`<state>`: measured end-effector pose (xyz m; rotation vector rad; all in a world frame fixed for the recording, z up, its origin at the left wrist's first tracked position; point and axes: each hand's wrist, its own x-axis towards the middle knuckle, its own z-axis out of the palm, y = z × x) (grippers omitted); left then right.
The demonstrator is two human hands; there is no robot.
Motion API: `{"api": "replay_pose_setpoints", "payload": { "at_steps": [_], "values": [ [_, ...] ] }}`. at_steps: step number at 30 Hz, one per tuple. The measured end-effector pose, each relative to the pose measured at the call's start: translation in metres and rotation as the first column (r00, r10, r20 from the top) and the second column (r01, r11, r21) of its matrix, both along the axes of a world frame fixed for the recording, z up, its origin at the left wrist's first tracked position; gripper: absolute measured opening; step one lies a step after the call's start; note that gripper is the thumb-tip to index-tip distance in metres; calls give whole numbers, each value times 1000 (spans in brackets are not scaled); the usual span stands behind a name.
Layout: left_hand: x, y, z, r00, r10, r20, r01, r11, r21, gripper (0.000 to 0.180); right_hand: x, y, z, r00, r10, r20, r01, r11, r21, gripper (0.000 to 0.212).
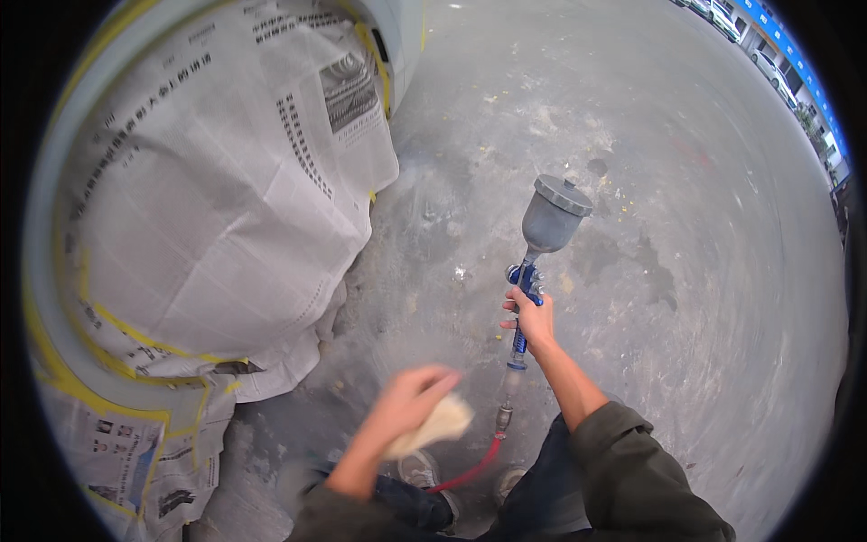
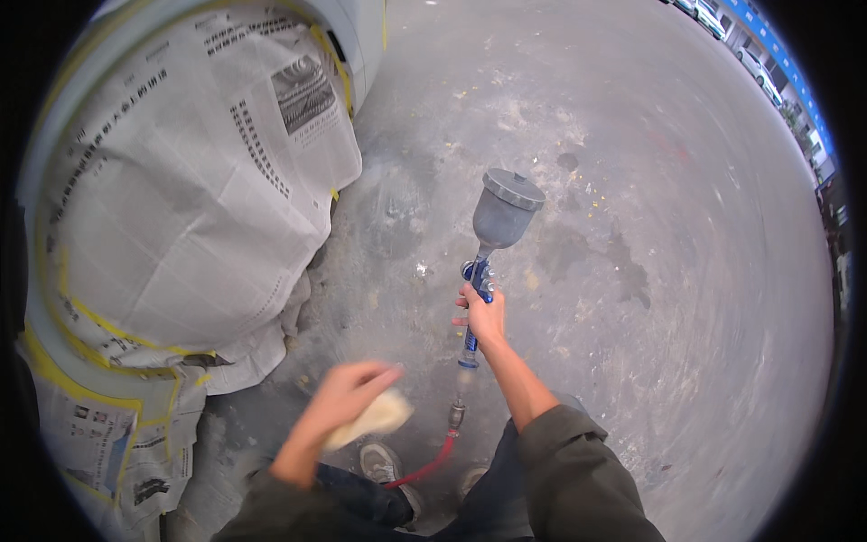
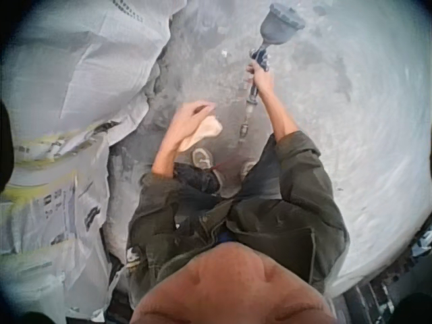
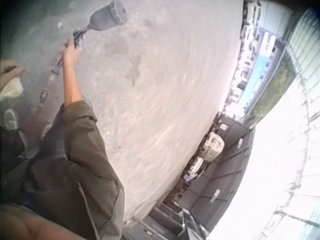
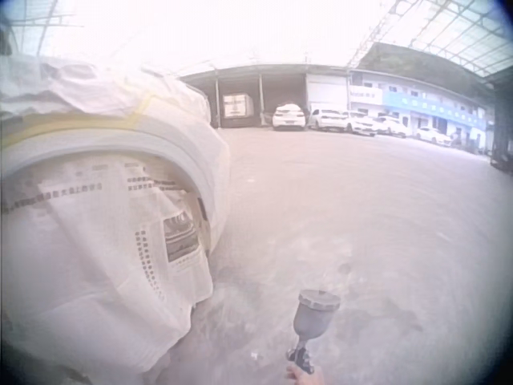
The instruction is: The person uses a spray gun to apply paint to a car's rear fender, which is masked with newspaper and tape. They wipe the surface with a cloth between passes, refill the spray gun from a paint can, and continue spraying the fender area.
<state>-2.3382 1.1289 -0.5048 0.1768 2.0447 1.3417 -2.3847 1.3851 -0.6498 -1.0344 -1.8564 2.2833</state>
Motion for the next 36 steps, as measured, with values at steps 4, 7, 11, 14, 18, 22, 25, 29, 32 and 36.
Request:
{"api": "replay_pose_setpoints", "payload": {
  "at_steps": [4,7,11,14,18,22,25,29,32,36],
  "values": [
    [120,-161,121,920,138,368,-120,990,-71,22,-9,1,5,995,-91,-51,88,994,-64,28],
    [283,-286,87,776,193,600,-180,980,-83,19,-5,-2,-4,992,-101,-75,94,991,-92,32],
    [336,-263,24,447,483,753,-401,861,-314,19,7,-6,-11,992,-118,-39,112,986,-123,34],
    [312,-211,-32,405,545,734,-508,802,-315,19,13,-3,-11,991,-130,-24,126,984,-129,32],
    [262,-147,-81,456,529,716,-567,793,-224,19,13,-7,-15,992,-106,-70,94,984,-150,32],
    [222,-111,-102,518,478,709,-551,821,-152,19,15,-7,-14,993,-55,-100,39,988,-151,33],
    [206,-103,-106,535,463,706,-543,829,-132,20,16,-9,-9,994,-48,-100,30,985,-173,34],
    [198,-106,-109,538,470,700,-537,831,-145,20,16,-10,-7,993,-60,-97,42,983,-177,35],
    [196,-116,-109,528,491,693,-542,823,-171,20,16,-8,-5,990,-87,-108,67,982,-176,34],
    [209,-140,-103,501,539,677,-560,799,-221,20,12,-11,-2,990,-91,-110,72,983,-170,34]
  ]
}}
